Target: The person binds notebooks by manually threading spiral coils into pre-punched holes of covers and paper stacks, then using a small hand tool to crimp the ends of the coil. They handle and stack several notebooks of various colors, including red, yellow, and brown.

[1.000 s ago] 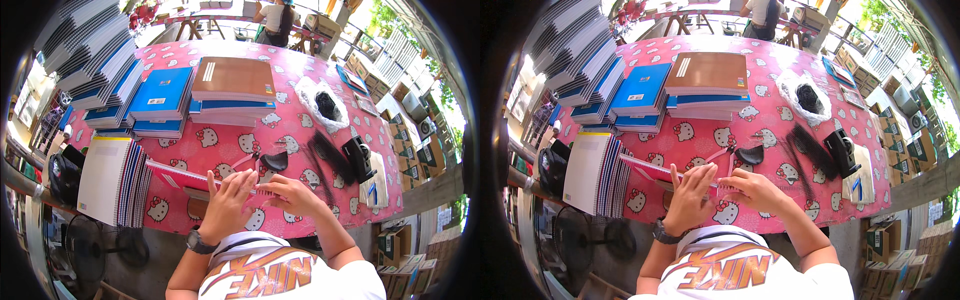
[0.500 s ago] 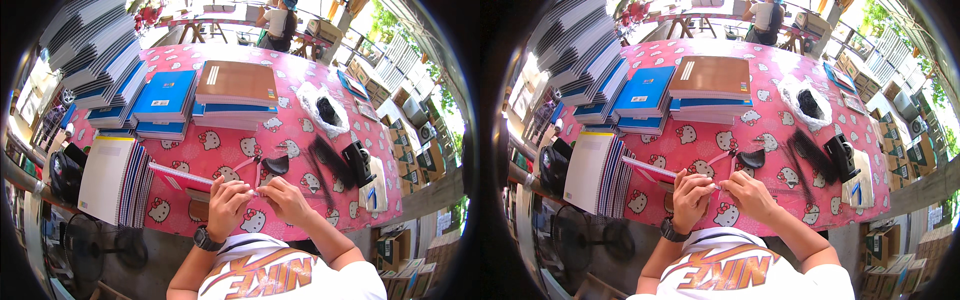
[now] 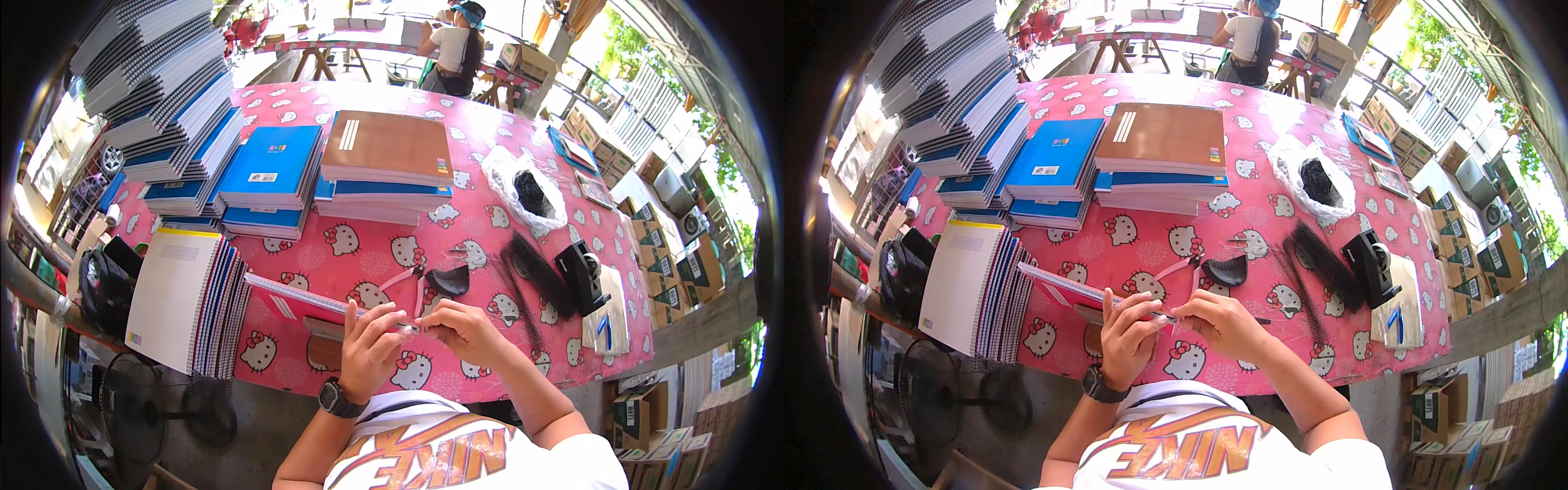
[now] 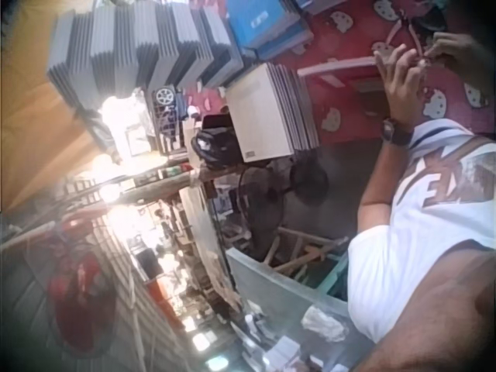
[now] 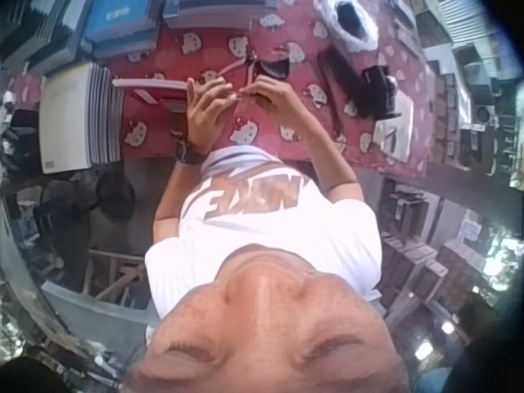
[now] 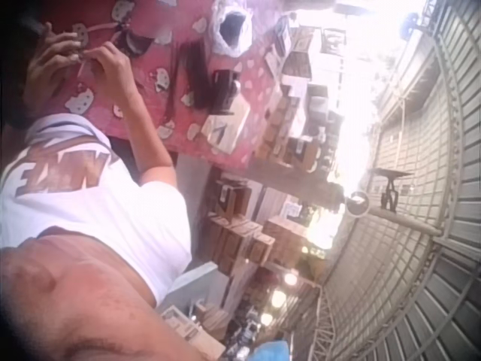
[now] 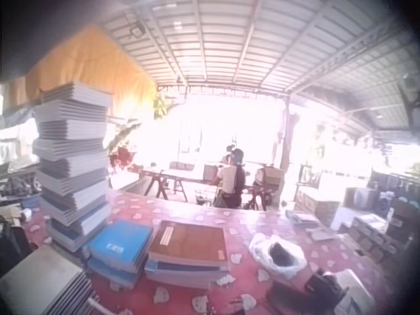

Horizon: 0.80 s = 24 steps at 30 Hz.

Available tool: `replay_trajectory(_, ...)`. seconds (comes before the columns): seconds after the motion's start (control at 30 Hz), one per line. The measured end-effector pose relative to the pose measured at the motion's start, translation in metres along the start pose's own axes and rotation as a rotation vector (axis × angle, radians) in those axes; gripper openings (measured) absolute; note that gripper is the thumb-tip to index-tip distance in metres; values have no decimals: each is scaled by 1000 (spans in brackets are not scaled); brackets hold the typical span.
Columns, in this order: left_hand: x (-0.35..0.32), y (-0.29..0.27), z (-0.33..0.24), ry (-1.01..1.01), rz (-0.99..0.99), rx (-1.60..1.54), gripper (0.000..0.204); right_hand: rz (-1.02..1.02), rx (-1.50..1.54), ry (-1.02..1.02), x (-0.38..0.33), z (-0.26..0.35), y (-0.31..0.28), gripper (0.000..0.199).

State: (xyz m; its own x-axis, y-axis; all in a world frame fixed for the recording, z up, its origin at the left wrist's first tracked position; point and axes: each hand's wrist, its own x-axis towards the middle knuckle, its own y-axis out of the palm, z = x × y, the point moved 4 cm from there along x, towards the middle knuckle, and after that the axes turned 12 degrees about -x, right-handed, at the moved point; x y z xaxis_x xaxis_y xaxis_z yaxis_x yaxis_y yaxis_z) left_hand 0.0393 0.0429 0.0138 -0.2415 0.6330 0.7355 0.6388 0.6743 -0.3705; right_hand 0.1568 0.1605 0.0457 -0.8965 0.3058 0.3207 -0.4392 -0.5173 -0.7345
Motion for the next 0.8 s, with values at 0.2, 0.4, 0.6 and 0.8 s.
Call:
replay_trajectory(0.2,0,1,2,7,31,-27,15,-14,61,0,-1,-5,3,19)
replay_trajectory(0.4,-5,-1,3,46,73,-32,19,6,21,26,1,-4,2,20)
replay_trajectory(0.6,-13,-2,3,91,66,-9,21,32,2,9,-2,3,2,19)
replay_trajectory(0.8,-17,-2,0,149,31,26,23,10,21,21,-5,3,7,17)
